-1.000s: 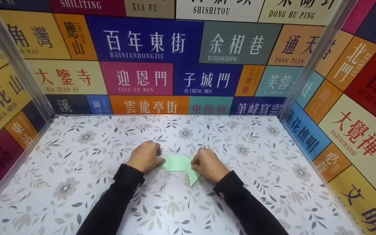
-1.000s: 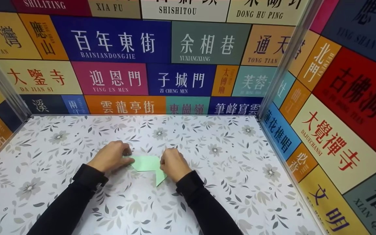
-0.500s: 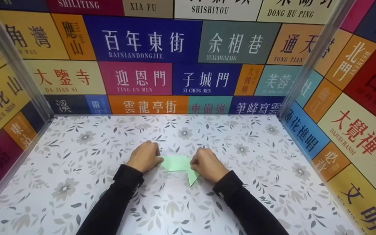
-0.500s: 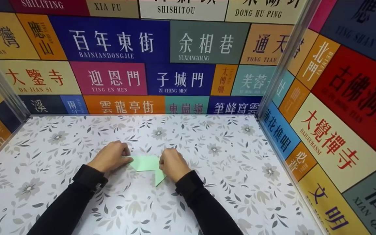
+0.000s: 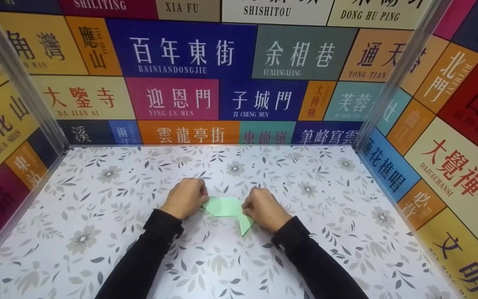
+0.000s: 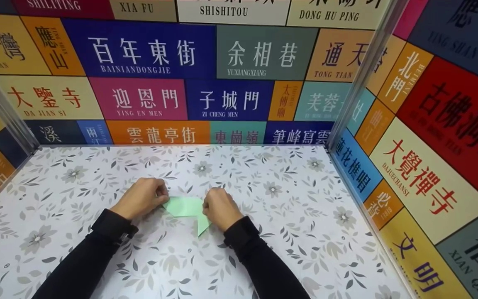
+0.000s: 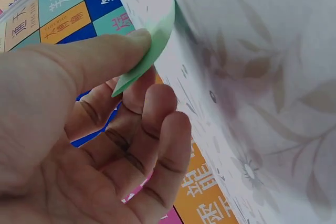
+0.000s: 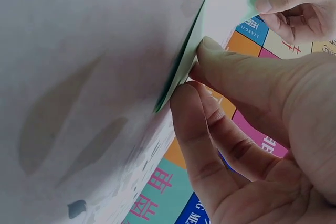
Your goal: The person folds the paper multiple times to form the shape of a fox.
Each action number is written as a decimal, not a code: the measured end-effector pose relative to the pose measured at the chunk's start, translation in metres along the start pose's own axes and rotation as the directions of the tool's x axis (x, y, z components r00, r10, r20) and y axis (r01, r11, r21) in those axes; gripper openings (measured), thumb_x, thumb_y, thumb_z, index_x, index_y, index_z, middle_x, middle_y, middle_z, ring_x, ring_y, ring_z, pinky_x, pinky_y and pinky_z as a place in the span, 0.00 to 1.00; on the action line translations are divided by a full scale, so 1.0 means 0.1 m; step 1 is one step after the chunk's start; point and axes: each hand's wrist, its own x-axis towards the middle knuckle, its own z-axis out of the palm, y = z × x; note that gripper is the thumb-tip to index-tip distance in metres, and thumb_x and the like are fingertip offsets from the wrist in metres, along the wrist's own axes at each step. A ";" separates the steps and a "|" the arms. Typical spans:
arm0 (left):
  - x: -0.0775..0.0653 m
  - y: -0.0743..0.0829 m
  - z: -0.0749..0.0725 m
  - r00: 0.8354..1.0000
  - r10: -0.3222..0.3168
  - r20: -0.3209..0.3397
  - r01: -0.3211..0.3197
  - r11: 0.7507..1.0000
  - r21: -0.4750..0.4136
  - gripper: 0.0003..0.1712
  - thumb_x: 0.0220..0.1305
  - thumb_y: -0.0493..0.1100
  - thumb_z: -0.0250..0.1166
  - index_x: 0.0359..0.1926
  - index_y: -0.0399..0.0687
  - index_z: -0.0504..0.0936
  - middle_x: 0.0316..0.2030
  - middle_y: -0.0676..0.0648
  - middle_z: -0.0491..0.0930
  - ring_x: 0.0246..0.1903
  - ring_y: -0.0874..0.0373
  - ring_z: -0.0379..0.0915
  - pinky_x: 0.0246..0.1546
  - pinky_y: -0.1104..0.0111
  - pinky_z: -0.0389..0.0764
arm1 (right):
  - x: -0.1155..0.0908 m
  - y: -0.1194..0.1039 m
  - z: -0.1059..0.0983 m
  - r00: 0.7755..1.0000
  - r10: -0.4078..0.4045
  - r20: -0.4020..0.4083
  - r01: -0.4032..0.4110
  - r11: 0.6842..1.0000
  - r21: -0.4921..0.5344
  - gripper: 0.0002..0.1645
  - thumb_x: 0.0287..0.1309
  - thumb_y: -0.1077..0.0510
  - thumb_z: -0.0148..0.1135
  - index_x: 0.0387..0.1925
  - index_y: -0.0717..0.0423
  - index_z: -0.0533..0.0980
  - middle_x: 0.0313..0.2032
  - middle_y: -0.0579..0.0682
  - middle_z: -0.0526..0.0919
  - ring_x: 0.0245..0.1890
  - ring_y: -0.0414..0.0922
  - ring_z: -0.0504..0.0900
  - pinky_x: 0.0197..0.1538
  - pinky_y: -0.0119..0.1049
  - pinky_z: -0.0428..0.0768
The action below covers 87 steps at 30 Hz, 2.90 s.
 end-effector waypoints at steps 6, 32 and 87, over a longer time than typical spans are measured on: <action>-0.03 0.04 -0.02 1.000 0.015 -0.014 -0.015 1.000 -0.025 0.10 0.69 0.36 0.79 0.32 0.49 0.88 0.31 0.49 0.88 0.31 0.53 0.81 0.39 0.57 0.85 | -0.01 0.01 0.00 1.000 -0.020 -0.015 0.019 1.000 -0.010 0.08 0.61 0.72 0.82 0.42 0.66 0.95 0.38 0.59 0.94 0.42 0.57 0.95 0.49 0.48 0.96; -0.15 0.29 -0.04 0.994 0.079 0.071 -0.070 0.990 -0.126 0.10 0.67 0.38 0.83 0.31 0.50 0.90 0.31 0.51 0.91 0.29 0.58 0.81 0.37 0.62 0.87 | -0.01 0.05 0.03 0.998 -0.047 -0.035 0.047 0.999 -0.007 0.08 0.59 0.74 0.83 0.40 0.65 0.95 0.36 0.57 0.92 0.39 0.55 0.93 0.45 0.45 0.94; -0.33 0.48 0.29 0.878 0.473 0.075 -0.465 0.879 -0.102 0.09 0.68 0.36 0.82 0.38 0.48 0.88 0.39 0.46 0.96 0.42 0.47 0.94 0.45 0.57 0.92 | -0.02 0.05 0.02 0.995 -0.089 -0.035 0.089 0.996 -0.017 0.09 0.55 0.76 0.80 0.37 0.64 0.95 0.33 0.56 0.91 0.37 0.56 0.92 0.44 0.46 0.92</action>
